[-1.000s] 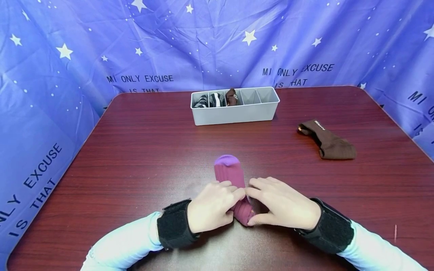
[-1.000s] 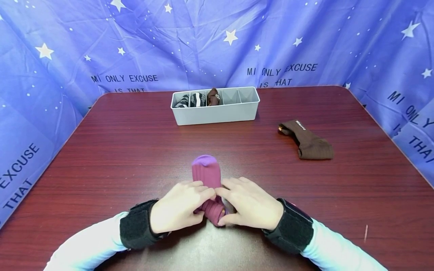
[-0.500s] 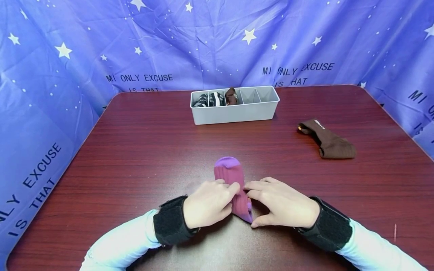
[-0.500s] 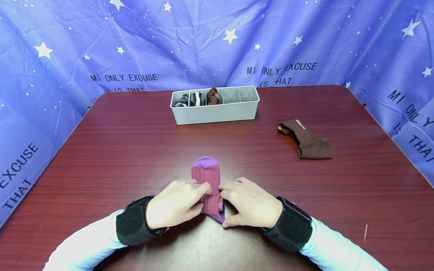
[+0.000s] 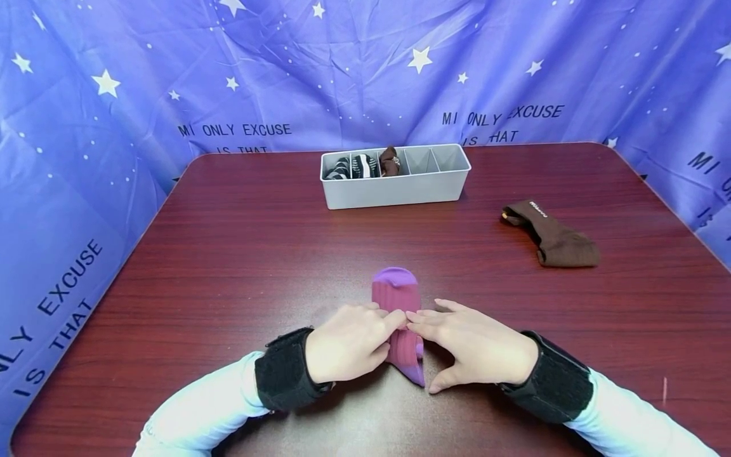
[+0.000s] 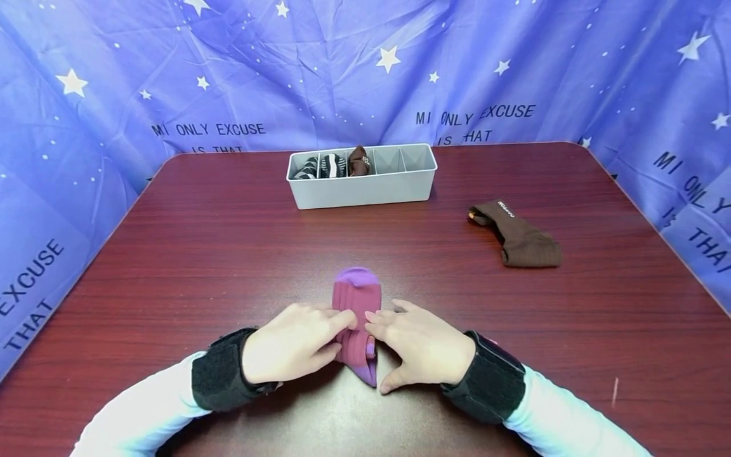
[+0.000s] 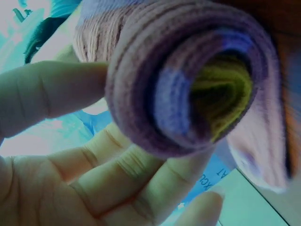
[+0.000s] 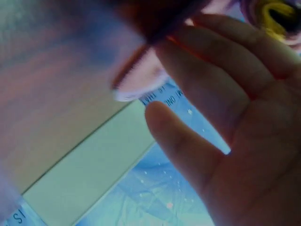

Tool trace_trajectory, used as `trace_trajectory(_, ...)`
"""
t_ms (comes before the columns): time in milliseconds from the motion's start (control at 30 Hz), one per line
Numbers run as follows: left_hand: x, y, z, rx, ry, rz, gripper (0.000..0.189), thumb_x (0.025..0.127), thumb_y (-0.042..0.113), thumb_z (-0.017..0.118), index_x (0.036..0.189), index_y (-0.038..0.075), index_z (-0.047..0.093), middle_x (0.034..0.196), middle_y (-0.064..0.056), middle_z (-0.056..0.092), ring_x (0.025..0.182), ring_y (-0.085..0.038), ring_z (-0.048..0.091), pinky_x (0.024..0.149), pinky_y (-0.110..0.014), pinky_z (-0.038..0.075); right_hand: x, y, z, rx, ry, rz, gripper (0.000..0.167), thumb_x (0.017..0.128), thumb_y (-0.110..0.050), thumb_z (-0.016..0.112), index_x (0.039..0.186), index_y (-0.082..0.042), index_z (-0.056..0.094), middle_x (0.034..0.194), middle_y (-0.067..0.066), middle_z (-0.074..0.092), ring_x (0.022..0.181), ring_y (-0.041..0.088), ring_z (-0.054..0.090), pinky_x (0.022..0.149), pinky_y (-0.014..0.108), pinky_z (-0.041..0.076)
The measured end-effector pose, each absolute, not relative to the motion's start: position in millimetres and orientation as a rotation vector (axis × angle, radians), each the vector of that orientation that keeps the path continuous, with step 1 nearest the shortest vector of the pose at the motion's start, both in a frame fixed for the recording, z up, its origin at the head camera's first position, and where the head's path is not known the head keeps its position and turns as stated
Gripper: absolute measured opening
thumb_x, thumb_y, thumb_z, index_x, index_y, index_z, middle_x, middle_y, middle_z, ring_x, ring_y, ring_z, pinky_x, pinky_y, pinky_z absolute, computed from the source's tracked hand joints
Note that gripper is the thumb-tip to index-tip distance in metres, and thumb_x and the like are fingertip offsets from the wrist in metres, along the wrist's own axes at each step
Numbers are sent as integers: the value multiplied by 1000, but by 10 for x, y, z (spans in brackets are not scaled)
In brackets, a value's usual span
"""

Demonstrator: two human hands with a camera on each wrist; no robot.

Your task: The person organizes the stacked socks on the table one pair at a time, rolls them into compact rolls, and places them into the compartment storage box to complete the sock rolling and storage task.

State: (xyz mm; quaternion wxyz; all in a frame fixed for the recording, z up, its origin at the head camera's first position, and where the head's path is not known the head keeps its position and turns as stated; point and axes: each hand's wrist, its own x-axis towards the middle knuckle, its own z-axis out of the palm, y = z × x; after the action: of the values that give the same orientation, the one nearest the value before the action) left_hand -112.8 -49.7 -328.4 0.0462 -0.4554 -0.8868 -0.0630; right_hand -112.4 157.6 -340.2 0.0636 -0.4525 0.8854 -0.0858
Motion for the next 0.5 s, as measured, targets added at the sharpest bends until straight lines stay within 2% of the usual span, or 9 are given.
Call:
trace_trajectory(133,-1169,-493,-3317,-1345,-2765,-207,13,75,14,54,88,15,52,75,7,62,68,-10,57,55,-25,44,-1135,1560,-3374,-1352,2695,-236,74,63,-55,61,115,-2,53,116,9,55,111,20,49,97,43,28)
trace_trajectory(300,-1196,-482,-3364,-1322,-2802,-219,12,79,15,52,91,16,56,77,6,59,70,-10,56,56,-25,44,-1158,1538,-3406,-1401,2765,-281,72,60,-54,64,110,-3,55,108,4,60,104,16,53,95,41,32)
trace_trajectory(500,-1222,-462,-3390,-1212,-2765,-235,11,81,19,53,89,16,61,75,4,49,62,-12,52,46,-24,41,-1127,1503,-3432,-1329,2833,-365,88,53,-62,63,116,-4,49,113,0,56,106,12,49,95,37,32)
